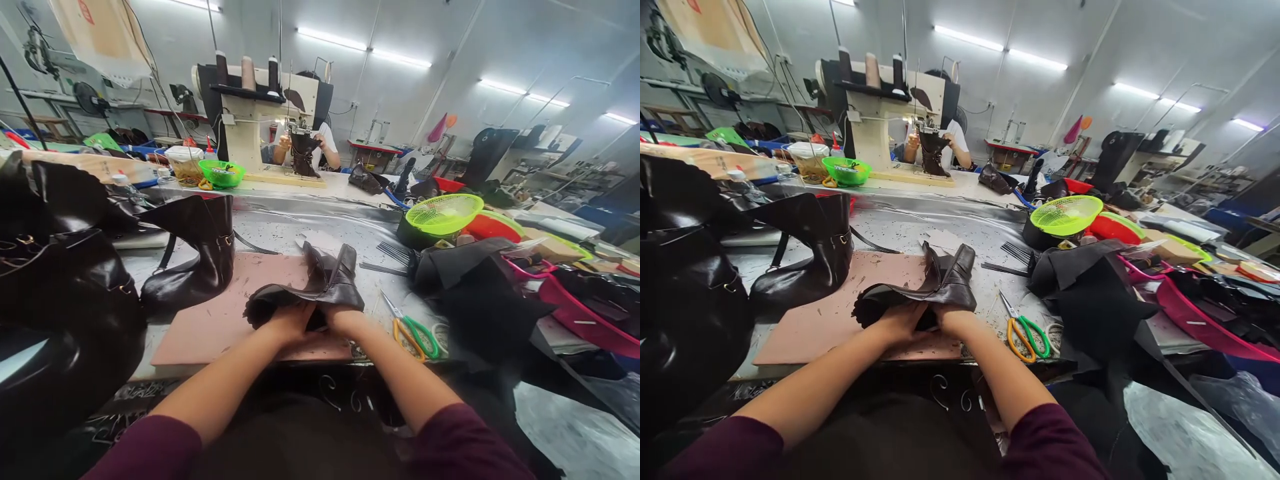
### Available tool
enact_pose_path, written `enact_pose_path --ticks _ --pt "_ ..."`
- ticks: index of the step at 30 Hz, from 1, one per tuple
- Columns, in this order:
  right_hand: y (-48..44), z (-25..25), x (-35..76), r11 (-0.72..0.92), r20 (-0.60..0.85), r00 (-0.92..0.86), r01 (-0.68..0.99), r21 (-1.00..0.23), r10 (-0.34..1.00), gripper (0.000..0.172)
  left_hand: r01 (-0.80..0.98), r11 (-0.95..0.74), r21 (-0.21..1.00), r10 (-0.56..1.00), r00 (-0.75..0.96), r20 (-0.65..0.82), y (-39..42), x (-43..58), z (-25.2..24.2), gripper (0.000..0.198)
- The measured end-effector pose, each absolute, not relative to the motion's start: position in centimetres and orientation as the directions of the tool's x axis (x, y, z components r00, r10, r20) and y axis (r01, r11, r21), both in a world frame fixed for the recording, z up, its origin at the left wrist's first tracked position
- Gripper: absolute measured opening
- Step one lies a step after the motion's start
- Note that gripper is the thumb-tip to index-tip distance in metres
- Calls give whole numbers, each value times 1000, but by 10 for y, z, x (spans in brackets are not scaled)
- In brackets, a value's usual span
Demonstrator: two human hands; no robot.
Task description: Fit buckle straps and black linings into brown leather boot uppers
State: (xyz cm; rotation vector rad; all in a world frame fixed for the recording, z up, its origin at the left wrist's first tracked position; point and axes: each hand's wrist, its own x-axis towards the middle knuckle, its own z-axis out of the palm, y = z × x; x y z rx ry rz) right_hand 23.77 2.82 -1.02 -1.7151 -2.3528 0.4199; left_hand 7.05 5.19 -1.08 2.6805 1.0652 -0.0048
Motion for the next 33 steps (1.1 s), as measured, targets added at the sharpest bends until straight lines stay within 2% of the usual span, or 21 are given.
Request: enact_pose_path --ticks 2,5,10,13,16,19,22,26,29,31,33 --pt "11 -7 239 374 -48 -409 871 -318 911 45 647 -723 241 645 758 -98 55 65 -11 71" --pt "-2 -1 238 419 -48 -450 862 -284 892 50 608 -755 246 604 791 -98 59 61 -11 61" --pt "5 3 239 440 -59 -467 862 -251 882 33 580 -779 239 585 809 -55 52 63 -9 42" --pt "9 1 241 460 -64 -486 856 -237 872 30 592 -770 237 606 795 -17 43 64 -8 36" --pt "9 -1 239 417 -52 -438 881 -221 898 25 606 -756 248 629 777 18 37 63 -11 36" --pt "9 -3 233 280 -22 -291 937 -209 956 26 632 -725 272 667 743 52 37 64 -16 36" --pt "10 -6 228 179 5 -183 956 -234 983 32 678 -666 310 730 678 84 40 65 -19 27" --pt "11 -15 228 219 34 -218 930 -297 975 52 688 -624 371 764 637 105 43 61 -19 28" --pt "10 -26 234 223 30 -225 921 -320 974 44 671 -631 389 747 661 71 44 59 -18 30" --pt "9 -31 238 236 25 -242 912 -336 970 40 671 -648 361 717 697 -8 44 60 -18 42" --pt "7 -35 241 257 34 -262 899 -354 964 39 668 -670 326 678 728 -98 43 59 -19 45"
